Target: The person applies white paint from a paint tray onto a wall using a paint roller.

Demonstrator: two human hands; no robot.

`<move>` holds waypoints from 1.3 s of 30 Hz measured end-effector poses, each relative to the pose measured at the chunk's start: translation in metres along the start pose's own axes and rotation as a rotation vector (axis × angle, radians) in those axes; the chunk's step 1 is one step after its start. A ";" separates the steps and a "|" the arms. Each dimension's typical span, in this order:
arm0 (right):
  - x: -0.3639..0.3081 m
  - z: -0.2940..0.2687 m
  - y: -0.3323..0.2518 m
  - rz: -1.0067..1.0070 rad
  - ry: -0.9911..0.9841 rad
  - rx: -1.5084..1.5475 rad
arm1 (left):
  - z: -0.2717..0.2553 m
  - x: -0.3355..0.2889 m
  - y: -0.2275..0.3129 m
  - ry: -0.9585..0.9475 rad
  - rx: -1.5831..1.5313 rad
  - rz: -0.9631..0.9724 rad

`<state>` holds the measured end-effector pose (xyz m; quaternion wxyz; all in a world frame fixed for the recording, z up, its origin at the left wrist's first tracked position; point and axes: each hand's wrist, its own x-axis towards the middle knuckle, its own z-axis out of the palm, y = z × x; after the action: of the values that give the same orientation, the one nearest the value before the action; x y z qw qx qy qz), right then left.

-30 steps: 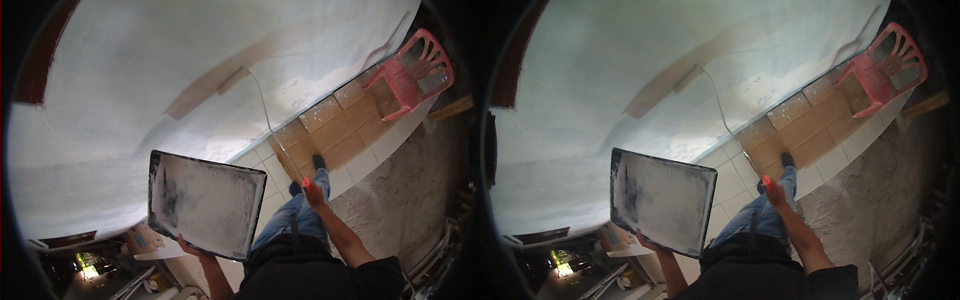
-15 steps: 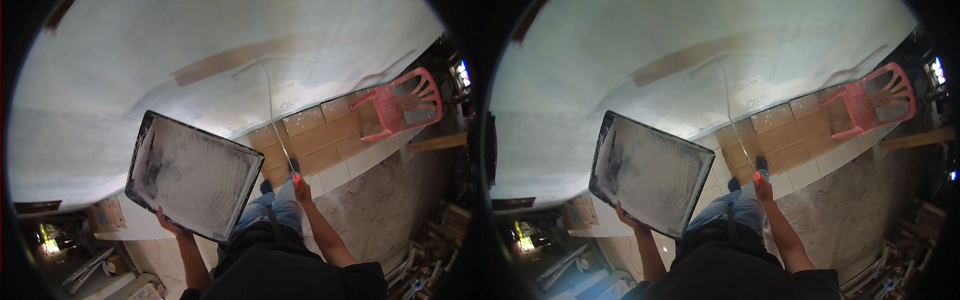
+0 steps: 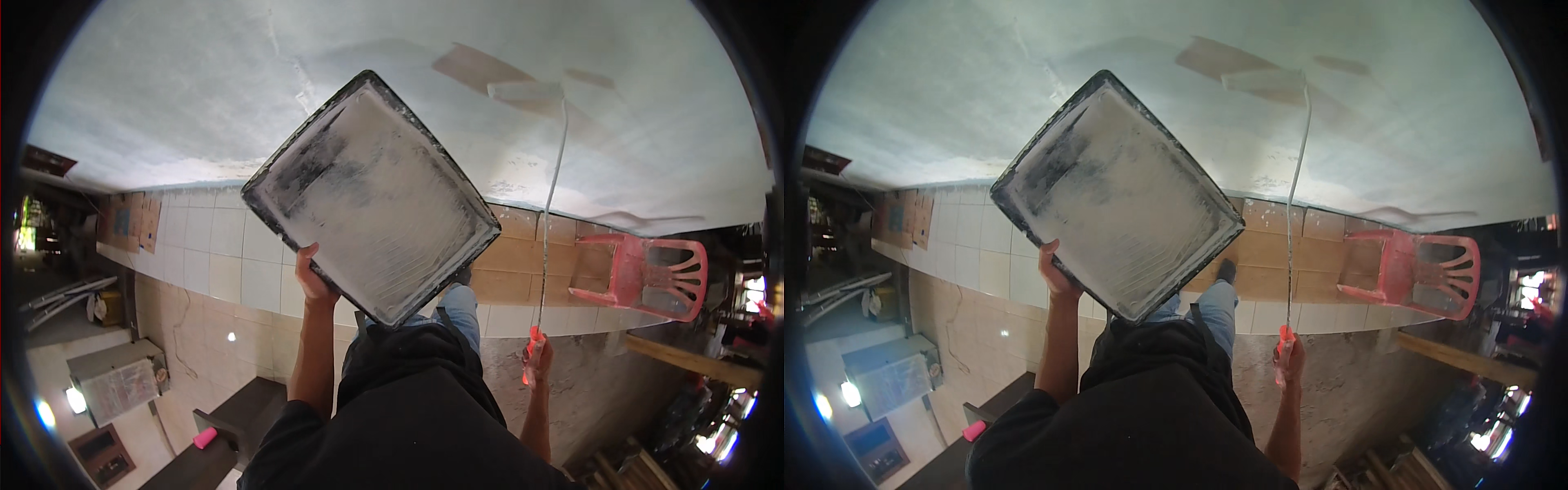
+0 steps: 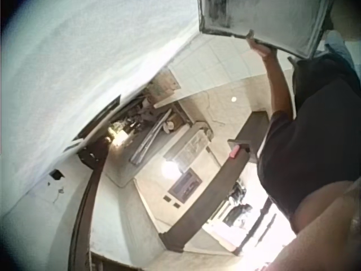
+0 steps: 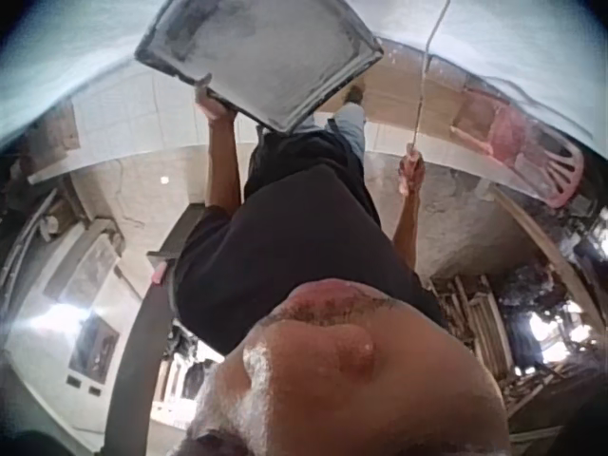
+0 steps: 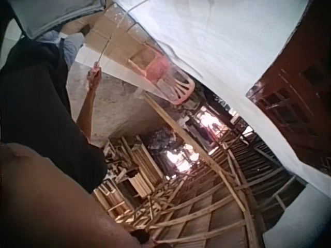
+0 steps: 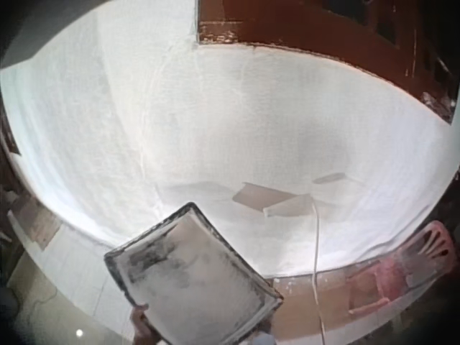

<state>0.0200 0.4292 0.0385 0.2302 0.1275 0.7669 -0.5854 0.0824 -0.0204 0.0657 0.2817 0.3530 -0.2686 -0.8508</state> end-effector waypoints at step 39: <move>-0.056 0.068 -0.137 -0.213 -0.280 -0.791 | 0.029 -0.001 -0.026 -0.251 -0.255 0.065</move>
<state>0.0186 0.3294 0.1674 0.3015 -0.1312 0.9024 -0.2785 0.0538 0.0063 0.0668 0.3156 0.1964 -0.2029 -0.9059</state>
